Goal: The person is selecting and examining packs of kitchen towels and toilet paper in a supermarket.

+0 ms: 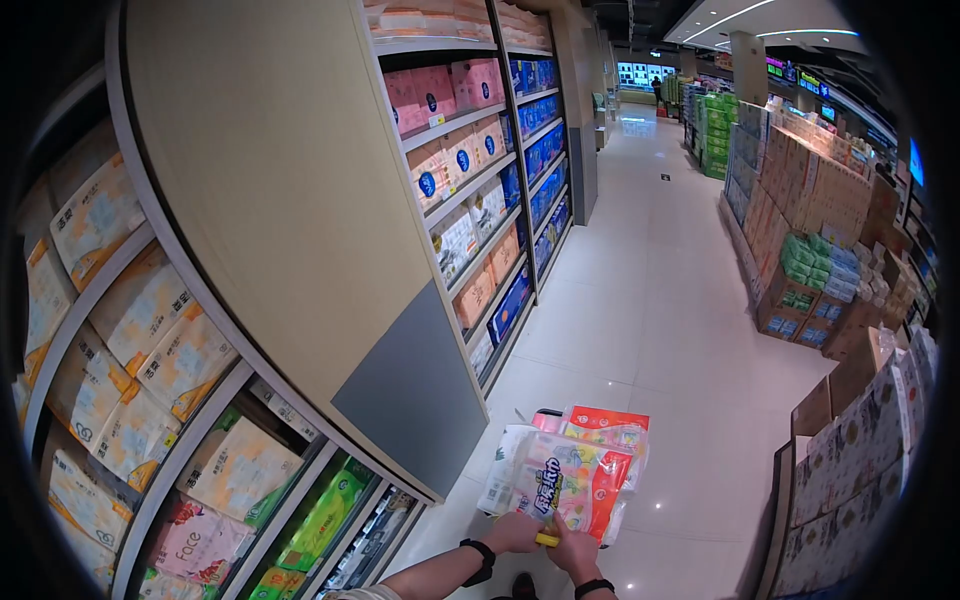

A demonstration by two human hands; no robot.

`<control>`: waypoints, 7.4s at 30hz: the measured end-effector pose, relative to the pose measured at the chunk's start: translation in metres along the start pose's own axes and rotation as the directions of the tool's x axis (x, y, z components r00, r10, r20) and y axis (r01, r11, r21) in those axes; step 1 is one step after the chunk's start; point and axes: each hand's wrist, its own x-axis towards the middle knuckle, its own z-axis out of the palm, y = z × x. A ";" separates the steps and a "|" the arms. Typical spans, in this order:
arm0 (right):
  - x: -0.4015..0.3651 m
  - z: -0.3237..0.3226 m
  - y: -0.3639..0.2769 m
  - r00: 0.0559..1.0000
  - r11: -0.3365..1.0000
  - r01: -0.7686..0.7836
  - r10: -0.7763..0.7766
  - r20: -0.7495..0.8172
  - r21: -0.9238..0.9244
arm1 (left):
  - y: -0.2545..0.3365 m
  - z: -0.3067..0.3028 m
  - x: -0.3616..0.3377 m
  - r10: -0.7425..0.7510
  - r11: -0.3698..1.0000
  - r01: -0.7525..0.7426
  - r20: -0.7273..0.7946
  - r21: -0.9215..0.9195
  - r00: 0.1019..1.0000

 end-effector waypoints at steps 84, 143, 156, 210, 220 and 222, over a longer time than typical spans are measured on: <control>1.280 -0.428 0.482 0.926 0.992 0.117 -0.123 -0.358 -0.037 | -0.357 -0.656 1.192 0.124 0.980 -0.039 -0.449 0.193 0.885; 2.057 -0.727 0.723 0.991 0.993 -0.119 0.117 -0.061 -0.022 | -0.646 -1.085 1.857 0.083 0.932 -0.284 -0.632 -0.225 0.771; 2.205 -0.756 0.815 0.921 0.992 -0.024 -0.024 0.388 0.120 | -0.865 -0.788 1.587 -0.896 -0.140 0.763 0.408 -0.631 0.174; 2.442 -0.830 0.465 0.641 -0.321 -0.469 -0.765 0.067 0.822 | -0.694 -1.352 1.717 -0.967 0.242 -0.747 -0.219 -0.620 -0.132; 2.394 -0.824 0.537 0.614 -0.279 -0.599 -0.762 0.207 0.751 | -0.646 -1.363 1.705 -0.746 0.655 -0.154 -0.666 -0.740 0.026; 2.384 -0.826 0.536 0.650 -0.463 -0.661 -0.747 0.142 0.590 | -0.631 -1.368 1.693 -0.647 0.732 -0.144 -0.745 -0.666 0.161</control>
